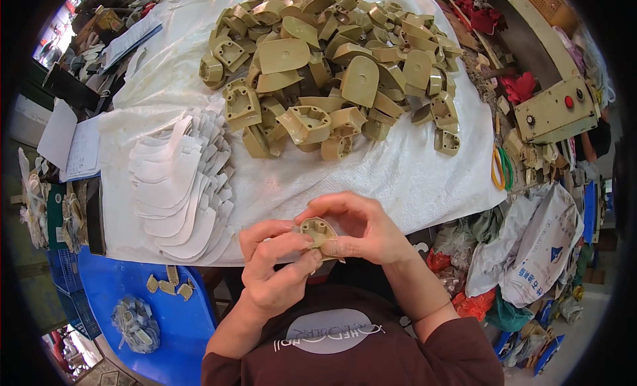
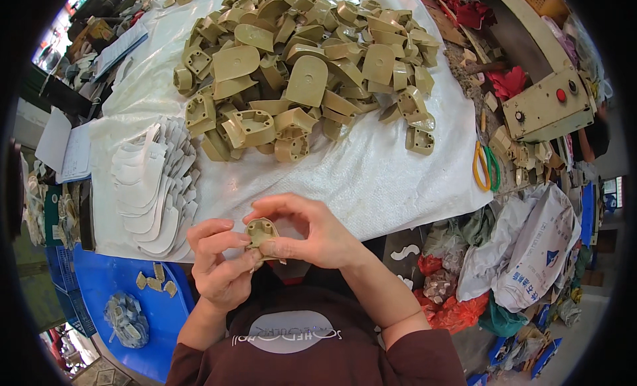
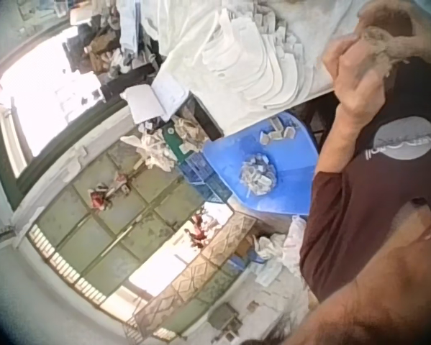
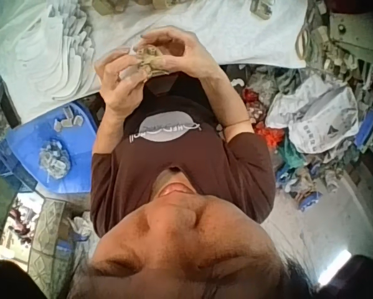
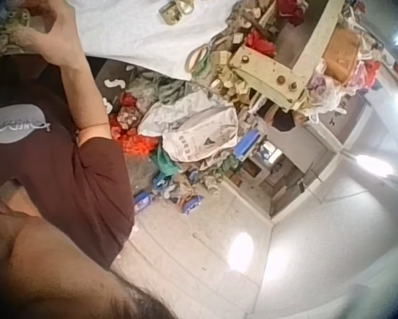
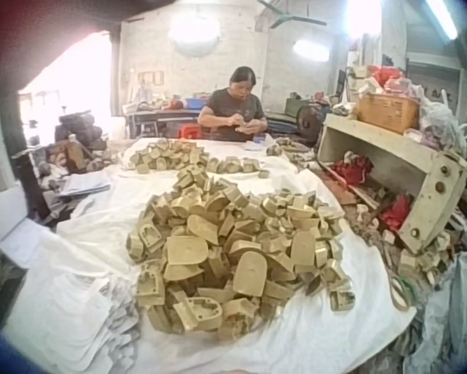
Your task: The person repeatedly picks up beige plastic housings and white curved inserts from a table. They insert the white pieces into the beige housings, press them to fit, and place the assembled units onto a growing pile. The process is repetitive and involves handling the parts one at a time.
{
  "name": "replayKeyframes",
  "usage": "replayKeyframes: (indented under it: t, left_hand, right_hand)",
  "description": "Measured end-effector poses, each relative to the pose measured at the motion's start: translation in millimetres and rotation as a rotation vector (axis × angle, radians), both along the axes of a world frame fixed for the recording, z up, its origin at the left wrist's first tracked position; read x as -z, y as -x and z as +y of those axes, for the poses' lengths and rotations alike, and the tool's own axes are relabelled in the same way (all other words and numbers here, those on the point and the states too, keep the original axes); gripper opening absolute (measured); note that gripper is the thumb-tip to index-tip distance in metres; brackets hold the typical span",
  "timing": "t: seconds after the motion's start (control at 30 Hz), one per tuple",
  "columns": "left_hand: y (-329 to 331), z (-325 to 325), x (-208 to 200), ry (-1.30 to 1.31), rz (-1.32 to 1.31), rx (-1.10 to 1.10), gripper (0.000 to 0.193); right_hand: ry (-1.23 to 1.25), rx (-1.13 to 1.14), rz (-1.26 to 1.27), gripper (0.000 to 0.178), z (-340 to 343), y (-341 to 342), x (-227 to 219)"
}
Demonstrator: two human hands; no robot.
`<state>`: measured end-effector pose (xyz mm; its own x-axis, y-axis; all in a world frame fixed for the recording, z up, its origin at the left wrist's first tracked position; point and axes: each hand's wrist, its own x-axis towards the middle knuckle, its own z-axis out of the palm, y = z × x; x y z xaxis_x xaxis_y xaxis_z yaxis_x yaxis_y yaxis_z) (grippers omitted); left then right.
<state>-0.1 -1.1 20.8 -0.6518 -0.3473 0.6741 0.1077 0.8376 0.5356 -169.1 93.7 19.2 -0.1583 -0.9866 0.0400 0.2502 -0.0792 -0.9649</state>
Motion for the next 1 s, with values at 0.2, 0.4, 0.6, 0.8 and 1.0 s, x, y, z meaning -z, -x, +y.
replayKeyframes:
  t: [0.2,0.4,0.6,0.8,1.0]
  left_hand:
    - [-0.1,-2.2,4.9,-0.576,0.067,0.027,0.057]
    - [3.3,6.3,17.2,-1.386,-0.075,0.358,0.076]
    - [9.4,18.9,15.1,-1.268,-0.005,0.266,0.075]
    - [18.7,26.8,3.1,-1.160,0.050,0.257,0.075]
    - [20.5,29.4,19.2,-1.096,0.131,0.042,0.064]
  right_hand:
    - [0.356,0.172,0.509,0.068,-7.6,6.2,-0.9]
    - [0.259,0.072,0.488,0.074,-6.0,-11.1,7.7]
    - [0.346,0.289,0.441,0.035,-12.3,-23.2,22.7]
    - [-0.041,-0.166,-0.169,0.019,-19.2,-13.1,2.5]
    - [0.299,0.172,0.276,0.025,-15.5,-37.0,23.4]
